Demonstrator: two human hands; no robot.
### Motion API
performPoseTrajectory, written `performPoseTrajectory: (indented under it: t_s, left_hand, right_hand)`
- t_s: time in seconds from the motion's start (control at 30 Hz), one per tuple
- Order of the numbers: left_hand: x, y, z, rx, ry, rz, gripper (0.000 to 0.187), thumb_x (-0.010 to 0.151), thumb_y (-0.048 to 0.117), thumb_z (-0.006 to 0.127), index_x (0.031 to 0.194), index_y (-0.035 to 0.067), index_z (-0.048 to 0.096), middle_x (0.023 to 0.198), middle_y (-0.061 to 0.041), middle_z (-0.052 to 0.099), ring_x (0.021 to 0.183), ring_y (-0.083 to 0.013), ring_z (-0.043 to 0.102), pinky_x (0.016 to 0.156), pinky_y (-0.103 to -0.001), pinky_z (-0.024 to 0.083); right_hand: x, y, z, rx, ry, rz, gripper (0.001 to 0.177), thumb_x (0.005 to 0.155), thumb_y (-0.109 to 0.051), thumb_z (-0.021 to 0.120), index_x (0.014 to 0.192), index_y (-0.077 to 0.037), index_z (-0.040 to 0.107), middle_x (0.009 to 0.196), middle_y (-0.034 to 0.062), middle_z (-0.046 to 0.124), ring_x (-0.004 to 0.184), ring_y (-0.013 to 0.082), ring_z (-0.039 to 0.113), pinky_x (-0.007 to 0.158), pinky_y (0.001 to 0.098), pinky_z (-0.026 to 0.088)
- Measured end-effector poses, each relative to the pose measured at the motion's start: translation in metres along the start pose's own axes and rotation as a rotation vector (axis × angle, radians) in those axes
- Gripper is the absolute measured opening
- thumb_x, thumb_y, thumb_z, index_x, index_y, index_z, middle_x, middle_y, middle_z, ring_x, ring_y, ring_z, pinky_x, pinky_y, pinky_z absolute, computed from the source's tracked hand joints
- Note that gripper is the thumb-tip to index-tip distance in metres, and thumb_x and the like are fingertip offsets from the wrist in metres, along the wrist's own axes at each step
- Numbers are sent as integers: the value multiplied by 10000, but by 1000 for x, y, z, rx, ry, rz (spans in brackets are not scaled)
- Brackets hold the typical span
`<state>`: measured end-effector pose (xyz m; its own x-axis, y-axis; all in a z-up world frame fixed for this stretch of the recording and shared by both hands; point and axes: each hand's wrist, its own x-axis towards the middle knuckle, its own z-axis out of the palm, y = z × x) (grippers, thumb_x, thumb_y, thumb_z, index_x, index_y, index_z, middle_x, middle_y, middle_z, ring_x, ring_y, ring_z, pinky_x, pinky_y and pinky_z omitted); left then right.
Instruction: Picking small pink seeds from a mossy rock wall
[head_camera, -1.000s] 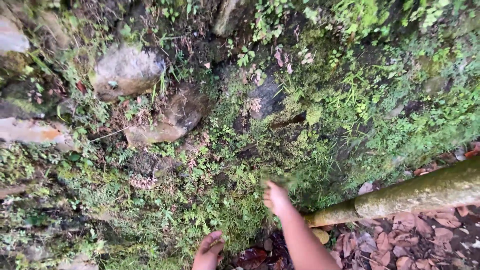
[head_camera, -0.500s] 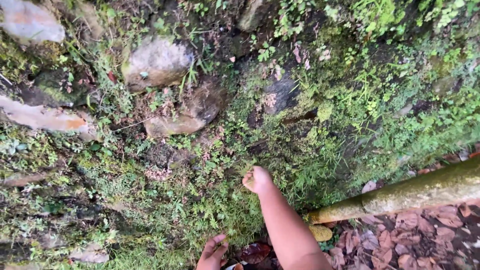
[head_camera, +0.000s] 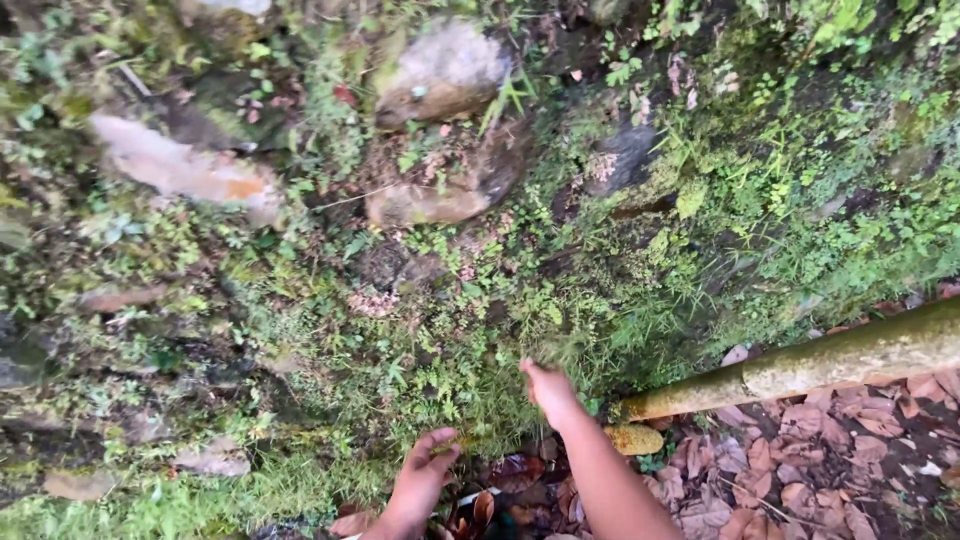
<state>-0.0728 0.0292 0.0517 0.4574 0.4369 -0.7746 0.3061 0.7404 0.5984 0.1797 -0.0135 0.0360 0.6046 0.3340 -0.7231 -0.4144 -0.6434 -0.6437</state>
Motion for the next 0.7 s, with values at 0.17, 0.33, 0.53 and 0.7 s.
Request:
performPoseTrajectory:
  t_s: [0.17, 0.33, 0.53, 0.7]
  left_hand:
    - [-15, 18, -15, 56, 50, 60, 361, 973, 192, 593, 1331, 185, 640, 1394, -27, 675, 1233, -214, 648, 1023, -405, 504]
    - [-25, 29, -7, 15, 74, 59, 415, 958, 214, 614, 1371, 174, 621, 1433, -40, 632, 1297, -232, 605, 1067, -422, 468]
    - [-24, 22, -3, -15, 127, 93, 375, 957, 208, 616, 1331, 200, 634, 1459, 9, 617, 1111, -180, 599, 934, -369, 499]
    - [-8, -5, -6, -79, 173, 80, 338, 967, 212, 649, 1304, 199, 667, 1222, -29, 675, 1010, -189, 619, 946, -373, 507]
  right_hand:
    - [-83, -18, 15, -806, -258, -149, 295, 1100, -369, 431, 1195, -127, 571, 714, -52, 457, 542, 64, 370, 482, 187, 367]
    - [-82, -33, 15, -1196, -227, -120, 728, 1016, -574, 536, 1561, -156, 294, 1129, -10, 427, 651, 47, 439, 472, 167, 369]
    - [-31, -62, -1, -864, 1, -264, 518, 1005, -295, 606, 1475, -156, 441, 1378, 91, 600, 700, 93, 594, 476, 161, 464]
    - [14, -83, -4, -581, 289, -579, 568, 918, -243, 694, 1413, -78, 470, 1426, 148, 470, 1222, 270, 559, 1019, 374, 563]
